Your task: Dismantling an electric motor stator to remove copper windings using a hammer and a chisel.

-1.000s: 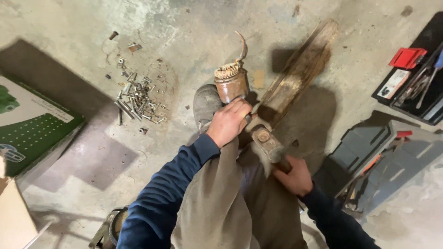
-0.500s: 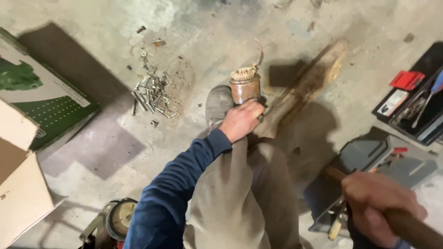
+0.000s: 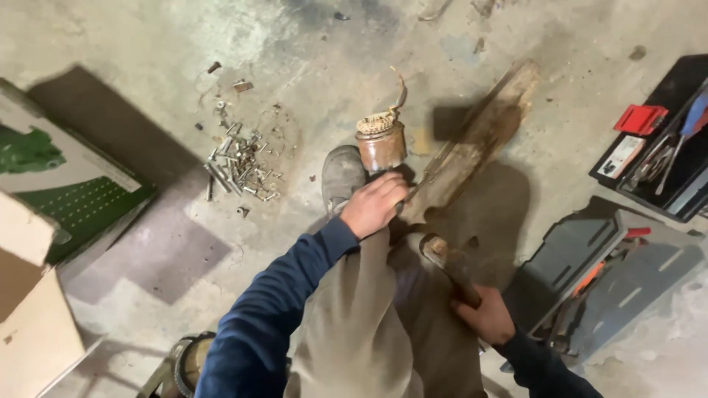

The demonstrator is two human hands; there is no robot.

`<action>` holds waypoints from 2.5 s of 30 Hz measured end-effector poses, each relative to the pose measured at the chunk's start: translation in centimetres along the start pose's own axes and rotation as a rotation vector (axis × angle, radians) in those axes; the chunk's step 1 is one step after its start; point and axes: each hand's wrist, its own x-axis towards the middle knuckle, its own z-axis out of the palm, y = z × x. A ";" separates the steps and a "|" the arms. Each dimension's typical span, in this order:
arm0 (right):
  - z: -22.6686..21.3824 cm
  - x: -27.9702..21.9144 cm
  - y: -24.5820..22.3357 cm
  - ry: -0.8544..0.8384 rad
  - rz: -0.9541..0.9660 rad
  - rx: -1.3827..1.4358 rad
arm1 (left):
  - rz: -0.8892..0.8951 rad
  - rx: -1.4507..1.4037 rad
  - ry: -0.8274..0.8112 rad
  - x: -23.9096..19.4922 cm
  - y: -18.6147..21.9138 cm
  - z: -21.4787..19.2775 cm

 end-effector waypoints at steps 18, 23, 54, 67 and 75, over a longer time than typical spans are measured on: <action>-0.8 1.0 -2.4 -0.066 0.104 0.013 | -0.102 0.031 0.115 3.0 1.1 -0.9; -0.8 1.3 -2.0 -0.060 0.083 0.027 | -0.128 0.027 0.091 3.6 1.3 -1.1; -1.0 1.3 -4.9 -0.066 0.065 -0.090 | -0.446 -0.486 0.236 2.9 -2.4 -3.3; -0.4 6.6 5.2 0.098 0.133 0.519 | -0.591 -0.048 0.093 7.1 -12.2 -6.4; -4.0 11.8 11.9 0.331 0.249 1.236 | -0.588 -0.060 -0.573 10.4 -13.3 -4.8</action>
